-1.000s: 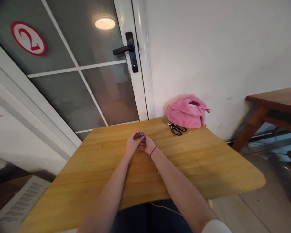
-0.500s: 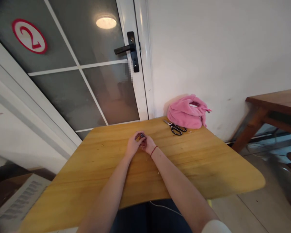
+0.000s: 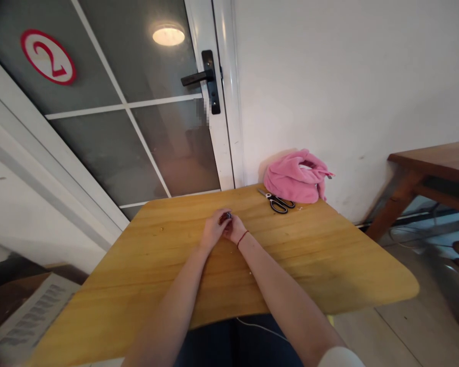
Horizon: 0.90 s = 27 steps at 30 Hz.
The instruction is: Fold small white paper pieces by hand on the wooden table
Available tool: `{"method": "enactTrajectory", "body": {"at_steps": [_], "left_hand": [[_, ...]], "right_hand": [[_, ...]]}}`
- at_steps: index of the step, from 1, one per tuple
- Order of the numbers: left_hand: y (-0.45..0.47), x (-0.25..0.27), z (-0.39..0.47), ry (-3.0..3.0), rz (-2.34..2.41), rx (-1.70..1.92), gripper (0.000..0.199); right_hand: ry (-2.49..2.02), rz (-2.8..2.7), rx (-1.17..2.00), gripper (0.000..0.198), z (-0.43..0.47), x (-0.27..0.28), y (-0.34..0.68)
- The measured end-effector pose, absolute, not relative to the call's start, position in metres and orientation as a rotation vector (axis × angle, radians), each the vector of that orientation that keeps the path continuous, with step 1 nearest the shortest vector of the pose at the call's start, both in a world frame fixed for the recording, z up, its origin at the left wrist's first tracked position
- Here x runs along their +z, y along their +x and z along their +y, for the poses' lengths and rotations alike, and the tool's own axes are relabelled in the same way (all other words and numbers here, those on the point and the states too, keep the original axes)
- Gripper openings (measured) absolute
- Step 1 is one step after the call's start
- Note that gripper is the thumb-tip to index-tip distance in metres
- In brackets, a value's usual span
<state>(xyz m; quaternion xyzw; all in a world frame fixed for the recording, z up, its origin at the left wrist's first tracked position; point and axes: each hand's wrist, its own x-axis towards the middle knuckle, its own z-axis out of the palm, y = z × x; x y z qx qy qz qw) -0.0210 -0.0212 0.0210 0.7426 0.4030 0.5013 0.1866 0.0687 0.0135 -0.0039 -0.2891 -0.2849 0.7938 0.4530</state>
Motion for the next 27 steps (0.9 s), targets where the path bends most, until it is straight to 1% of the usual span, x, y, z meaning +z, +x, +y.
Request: {"method": "enactTrajectory", "body": {"at_steps": [7, 14, 21, 27], "left_hand": [[-0.02, 0.017, -0.019, 2.122, 1.153, 1.395, 0.031], [-0.02, 0.024, -0.023, 2.116, 1.148, 1.411, 0.03], [-0.023, 0.026, -0.023, 2.191, 1.185, 1.407, 0.028], [-0.026, 0.023, -0.02, 2.092, 1.213, 1.42, 0.025]], "right_hand": [[-0.754, -0.579, 1.956, 0.021, 0.015, -0.003, 0.067], [-0.758, -0.524, 1.974, 0.023, 0.016, 0.001, 0.07], [-0.759, -0.537, 2.035, 0.021, 0.012, 0.009, 0.076], [-0.776, -0.566, 2.056, 0.019, 0.012, 0.009, 0.078]]}}
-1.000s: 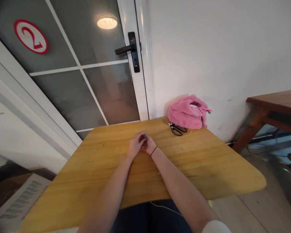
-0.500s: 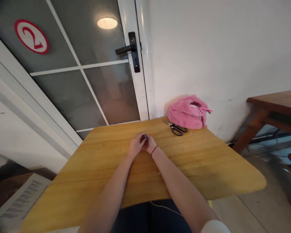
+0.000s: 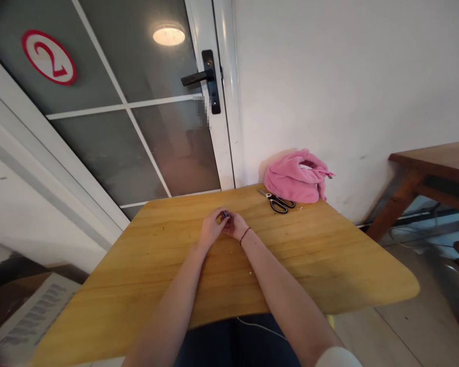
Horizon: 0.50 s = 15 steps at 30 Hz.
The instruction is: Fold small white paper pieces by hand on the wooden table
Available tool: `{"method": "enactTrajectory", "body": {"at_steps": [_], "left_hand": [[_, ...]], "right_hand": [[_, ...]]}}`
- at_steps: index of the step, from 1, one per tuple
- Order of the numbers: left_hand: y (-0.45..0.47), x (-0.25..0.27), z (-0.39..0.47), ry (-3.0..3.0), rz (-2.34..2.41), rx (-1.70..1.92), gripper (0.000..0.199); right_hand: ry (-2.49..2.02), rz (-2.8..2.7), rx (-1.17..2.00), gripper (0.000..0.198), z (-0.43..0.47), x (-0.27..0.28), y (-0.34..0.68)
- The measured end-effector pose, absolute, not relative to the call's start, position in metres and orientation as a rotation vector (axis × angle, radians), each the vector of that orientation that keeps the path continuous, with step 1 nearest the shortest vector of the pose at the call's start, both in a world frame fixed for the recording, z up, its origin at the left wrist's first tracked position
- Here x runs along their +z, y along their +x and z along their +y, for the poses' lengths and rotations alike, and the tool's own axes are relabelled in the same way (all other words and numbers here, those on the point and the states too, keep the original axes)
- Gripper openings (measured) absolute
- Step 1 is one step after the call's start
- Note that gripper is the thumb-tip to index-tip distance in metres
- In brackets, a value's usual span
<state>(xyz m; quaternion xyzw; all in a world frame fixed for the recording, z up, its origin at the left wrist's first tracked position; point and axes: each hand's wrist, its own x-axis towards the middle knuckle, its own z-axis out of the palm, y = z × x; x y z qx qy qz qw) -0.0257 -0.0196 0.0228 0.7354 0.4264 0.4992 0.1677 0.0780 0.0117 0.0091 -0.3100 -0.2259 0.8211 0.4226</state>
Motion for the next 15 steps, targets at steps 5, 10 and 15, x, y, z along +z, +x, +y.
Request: {"method": "enactTrajectory", "body": {"at_steps": [5, 10, 15], "left_hand": [[-0.0251, 0.0192, -0.0195, 2.132, 1.171, 1.382, 0.027], [-0.0219, 0.0173, -0.02, 2.106, 1.173, 1.408, 0.025], [-0.0175, 0.02, -0.0226, 2.059, 1.253, 1.399, 0.022]], "right_hand": [[-0.781, -0.544, 2.02, 0.021, 0.0123, 0.0065, 0.0746], [-0.797, -0.496, 1.986, 0.024, 0.0111, 0.0068, 0.0713], [-0.823, -0.429, 1.976, 0.03, 0.0106, 0.0071, 0.0682]]}}
